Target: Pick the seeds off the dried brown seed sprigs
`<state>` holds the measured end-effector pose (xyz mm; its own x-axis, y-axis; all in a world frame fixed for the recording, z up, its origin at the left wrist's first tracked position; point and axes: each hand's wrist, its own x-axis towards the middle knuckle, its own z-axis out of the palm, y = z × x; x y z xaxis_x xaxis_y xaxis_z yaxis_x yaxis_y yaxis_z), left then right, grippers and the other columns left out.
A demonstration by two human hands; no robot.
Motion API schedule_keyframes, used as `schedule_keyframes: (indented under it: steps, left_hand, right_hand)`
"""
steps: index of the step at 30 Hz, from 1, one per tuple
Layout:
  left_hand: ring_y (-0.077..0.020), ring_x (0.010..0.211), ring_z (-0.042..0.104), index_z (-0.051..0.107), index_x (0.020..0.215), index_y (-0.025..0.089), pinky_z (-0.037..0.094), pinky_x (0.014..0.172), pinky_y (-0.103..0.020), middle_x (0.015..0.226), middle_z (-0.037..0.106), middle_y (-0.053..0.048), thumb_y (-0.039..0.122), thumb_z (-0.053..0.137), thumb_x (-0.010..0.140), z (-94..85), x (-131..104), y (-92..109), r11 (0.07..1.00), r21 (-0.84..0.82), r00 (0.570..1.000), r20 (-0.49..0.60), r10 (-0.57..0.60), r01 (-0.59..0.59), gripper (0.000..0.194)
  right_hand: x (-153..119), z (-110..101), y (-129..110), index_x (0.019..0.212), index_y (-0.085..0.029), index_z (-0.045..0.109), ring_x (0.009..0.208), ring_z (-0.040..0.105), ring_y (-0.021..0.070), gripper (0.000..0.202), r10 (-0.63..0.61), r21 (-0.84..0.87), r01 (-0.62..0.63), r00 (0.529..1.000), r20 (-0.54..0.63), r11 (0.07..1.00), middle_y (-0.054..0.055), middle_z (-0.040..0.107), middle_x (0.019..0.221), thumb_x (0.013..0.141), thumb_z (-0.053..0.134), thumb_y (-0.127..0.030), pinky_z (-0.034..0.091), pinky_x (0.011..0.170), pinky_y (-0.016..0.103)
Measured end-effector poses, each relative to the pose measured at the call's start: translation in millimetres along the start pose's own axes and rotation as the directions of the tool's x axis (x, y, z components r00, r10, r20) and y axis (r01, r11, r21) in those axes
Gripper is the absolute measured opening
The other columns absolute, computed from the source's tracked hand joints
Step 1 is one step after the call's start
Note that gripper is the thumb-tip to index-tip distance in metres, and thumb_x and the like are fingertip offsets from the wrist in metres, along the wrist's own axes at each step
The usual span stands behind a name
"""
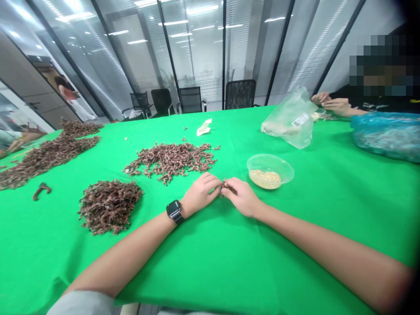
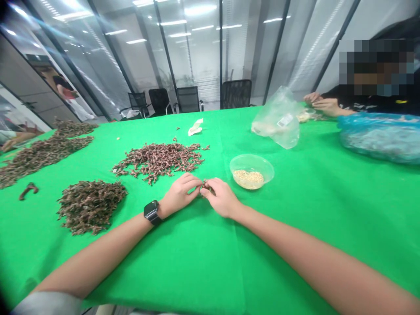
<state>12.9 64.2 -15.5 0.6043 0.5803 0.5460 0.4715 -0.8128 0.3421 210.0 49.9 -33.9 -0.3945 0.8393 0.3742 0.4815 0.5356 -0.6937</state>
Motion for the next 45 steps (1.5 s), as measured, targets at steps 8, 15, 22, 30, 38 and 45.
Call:
schedule_keyframes:
  steps: [8,15,22,30,38,45]
  left_hand:
    - [-0.0168,0.081,0.057,0.065,0.090,0.017,0.045,0.077,-0.030,0.086,0.066,-0.005,0.027,0.053,0.096,2.5,1,6,0.947,-0.219,0.970,-0.009,-0.244,0.236,0.017]
    - [-0.0112,0.067,0.050,0.060,0.078,0.014,0.039,0.067,-0.024,0.071,0.058,0.001,0.036,0.063,0.085,5.6,6,4,0.552,-0.665,0.839,0.221,-0.498,0.503,0.023]
    - [-0.0072,0.054,0.045,0.056,0.072,0.014,0.035,0.054,-0.021,0.063,0.051,0.003,0.033,0.065,0.078,4.5,5,1,0.207,-0.740,0.713,0.472,-0.519,0.640,0.021]
    - [-0.0044,0.044,0.033,0.055,0.067,0.015,0.017,0.042,-0.020,0.055,0.045,0.005,0.027,0.061,0.078,-2.6,5,2,0.180,-0.707,0.690,0.547,-0.474,0.684,0.018]
    - [-0.0034,0.044,0.025,0.057,0.070,0.014,0.012,0.044,-0.022,0.054,0.036,0.007,0.026,0.063,0.078,-4.4,6,1,0.132,-0.714,0.677,0.565,-0.471,0.687,0.016]
    - [-0.0042,0.043,0.020,0.053,0.070,0.016,0.012,0.044,-0.023,0.053,0.033,0.009,0.030,0.063,0.079,-4.1,6,5,0.151,-0.688,0.655,0.566,-0.500,0.710,0.019]
  right_hand:
    - [-3,1,-1,0.080,-0.021,0.056,0.083,0.053,0.0213,0.023,-0.038,-0.060,0.036,0.999,-0.034,0.998,0.005,0.060,0.084,0.098,0.052,-0.035,0.039,0.074,0.034]
    - [-7,5,-4,0.090,-0.019,0.056,0.090,0.052,0.0234,0.015,-0.111,-0.247,0.102,0.993,-0.026,0.964,0.006,0.060,0.090,0.098,0.054,-0.031,0.040,0.080,0.036]
    - [-8,6,-6,0.093,-0.017,0.057,0.088,0.050,0.0248,0.020,-0.188,-0.420,0.180,0.982,0.023,0.889,0.009,0.061,0.091,0.099,0.053,-0.036,0.039,0.079,0.038]
    - [-8,5,-7,0.096,-0.015,0.058,0.090,0.049,0.0257,0.020,-0.239,-0.497,0.234,0.969,0.054,0.835,0.010,0.062,0.094,0.098,0.054,-0.035,0.037,0.079,0.038]
    - [-8,4,-5,0.094,-0.016,0.058,0.090,0.049,0.0252,0.016,-0.234,-0.481,0.227,0.971,0.047,0.847,0.010,0.061,0.093,0.098,0.054,-0.032,0.038,0.081,0.038]
    - [-8,5,-5,0.094,-0.016,0.058,0.089,0.049,0.0254,0.017,-0.243,-0.456,0.247,0.968,0.069,0.855,0.011,0.062,0.094,0.098,0.054,-0.032,0.039,0.081,0.039]
